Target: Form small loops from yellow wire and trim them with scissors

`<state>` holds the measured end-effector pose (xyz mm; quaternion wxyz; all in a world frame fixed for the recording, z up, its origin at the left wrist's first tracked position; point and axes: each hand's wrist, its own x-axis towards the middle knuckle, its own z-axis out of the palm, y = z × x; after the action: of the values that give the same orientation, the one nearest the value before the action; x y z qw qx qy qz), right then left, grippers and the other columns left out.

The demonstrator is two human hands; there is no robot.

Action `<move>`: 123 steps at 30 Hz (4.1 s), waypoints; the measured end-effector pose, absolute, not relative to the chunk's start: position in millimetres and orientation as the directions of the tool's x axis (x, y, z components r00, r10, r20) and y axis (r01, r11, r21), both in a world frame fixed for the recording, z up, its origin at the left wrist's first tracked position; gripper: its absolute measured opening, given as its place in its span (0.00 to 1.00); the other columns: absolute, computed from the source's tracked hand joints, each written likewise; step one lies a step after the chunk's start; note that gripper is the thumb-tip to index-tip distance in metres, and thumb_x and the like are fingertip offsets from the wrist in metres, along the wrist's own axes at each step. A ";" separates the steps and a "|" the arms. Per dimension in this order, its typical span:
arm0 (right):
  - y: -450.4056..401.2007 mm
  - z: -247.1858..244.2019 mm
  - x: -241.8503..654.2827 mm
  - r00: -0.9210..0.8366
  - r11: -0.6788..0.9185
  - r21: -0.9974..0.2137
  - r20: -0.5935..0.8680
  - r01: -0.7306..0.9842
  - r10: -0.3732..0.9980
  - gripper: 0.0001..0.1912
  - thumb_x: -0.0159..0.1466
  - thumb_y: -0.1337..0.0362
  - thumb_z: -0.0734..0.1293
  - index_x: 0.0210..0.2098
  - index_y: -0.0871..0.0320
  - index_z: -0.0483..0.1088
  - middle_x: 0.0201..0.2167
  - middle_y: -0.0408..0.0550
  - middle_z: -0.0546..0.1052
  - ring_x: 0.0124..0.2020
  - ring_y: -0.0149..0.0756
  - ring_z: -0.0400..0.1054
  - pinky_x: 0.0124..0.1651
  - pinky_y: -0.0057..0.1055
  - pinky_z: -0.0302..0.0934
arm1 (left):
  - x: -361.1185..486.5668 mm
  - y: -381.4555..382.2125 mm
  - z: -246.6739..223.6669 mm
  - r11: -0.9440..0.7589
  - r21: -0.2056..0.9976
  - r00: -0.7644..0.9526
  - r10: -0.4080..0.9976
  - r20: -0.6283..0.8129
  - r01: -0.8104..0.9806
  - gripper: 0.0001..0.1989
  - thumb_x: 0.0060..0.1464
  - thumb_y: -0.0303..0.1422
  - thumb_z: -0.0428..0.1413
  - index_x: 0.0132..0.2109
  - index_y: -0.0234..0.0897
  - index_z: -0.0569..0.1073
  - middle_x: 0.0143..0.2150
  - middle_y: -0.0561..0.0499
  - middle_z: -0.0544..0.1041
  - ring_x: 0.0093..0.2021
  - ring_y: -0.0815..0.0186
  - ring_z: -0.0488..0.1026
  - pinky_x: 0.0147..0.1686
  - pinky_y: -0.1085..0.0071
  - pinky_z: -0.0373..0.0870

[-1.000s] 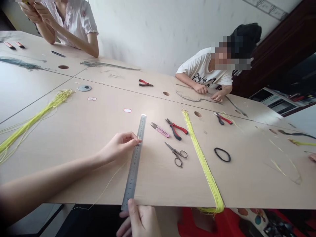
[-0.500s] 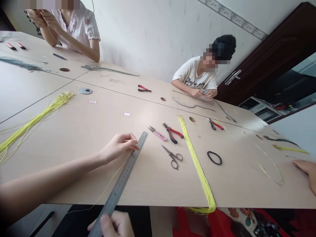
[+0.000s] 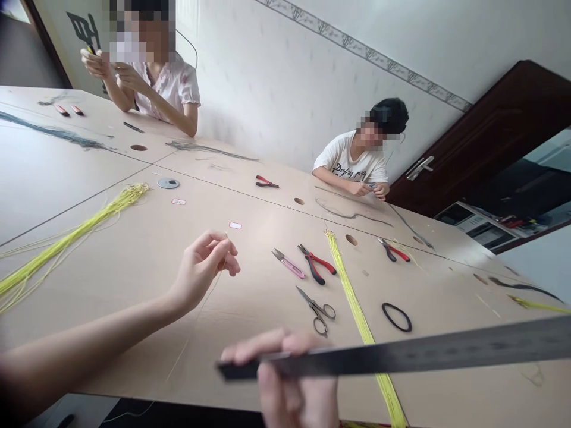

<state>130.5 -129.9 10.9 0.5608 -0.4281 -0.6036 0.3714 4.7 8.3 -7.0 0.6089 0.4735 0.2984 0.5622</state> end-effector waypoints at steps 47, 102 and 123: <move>-53.0 2.8 159.7 0.052 0.338 -0.932 0.334 -0.129 0.941 0.10 0.62 0.65 0.67 0.24 0.54 0.68 0.18 0.37 0.69 0.20 0.30 0.71 0.23 0.28 0.72 | 9.3 -20.4 -14.1 0.088 0.855 0.472 0.860 0.194 -0.512 0.08 0.62 0.33 0.50 0.33 0.40 0.66 0.27 0.56 0.74 0.24 0.69 0.74 0.25 0.73 0.71; -51.7 5.7 160.4 -0.251 0.168 -0.911 0.275 -0.377 0.928 0.11 0.68 0.63 0.57 0.43 0.54 0.70 0.32 0.43 0.75 0.31 0.34 0.73 0.52 0.41 0.65 | 10.5 -24.3 -19.8 -0.039 0.852 0.451 0.836 0.314 -0.522 0.08 0.64 0.33 0.48 0.34 0.38 0.63 0.22 0.60 0.67 0.18 0.77 0.68 0.22 0.79 0.62; -53.1 8.7 166.2 -0.336 0.120 -0.930 0.243 -0.348 0.910 0.12 0.69 0.62 0.56 0.46 0.46 0.68 0.33 0.43 0.77 0.34 0.37 0.75 0.49 0.45 0.68 | 10.5 -26.2 -17.3 -0.024 0.845 0.459 0.831 0.314 -0.534 0.08 0.63 0.34 0.49 0.34 0.38 0.63 0.22 0.61 0.66 0.17 0.76 0.69 0.20 0.78 0.62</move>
<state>166.2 -53.1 8.7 0.5149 -0.2588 -0.5431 0.6107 10.5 -26.2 -17.3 0.6834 0.5121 0.1450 0.4997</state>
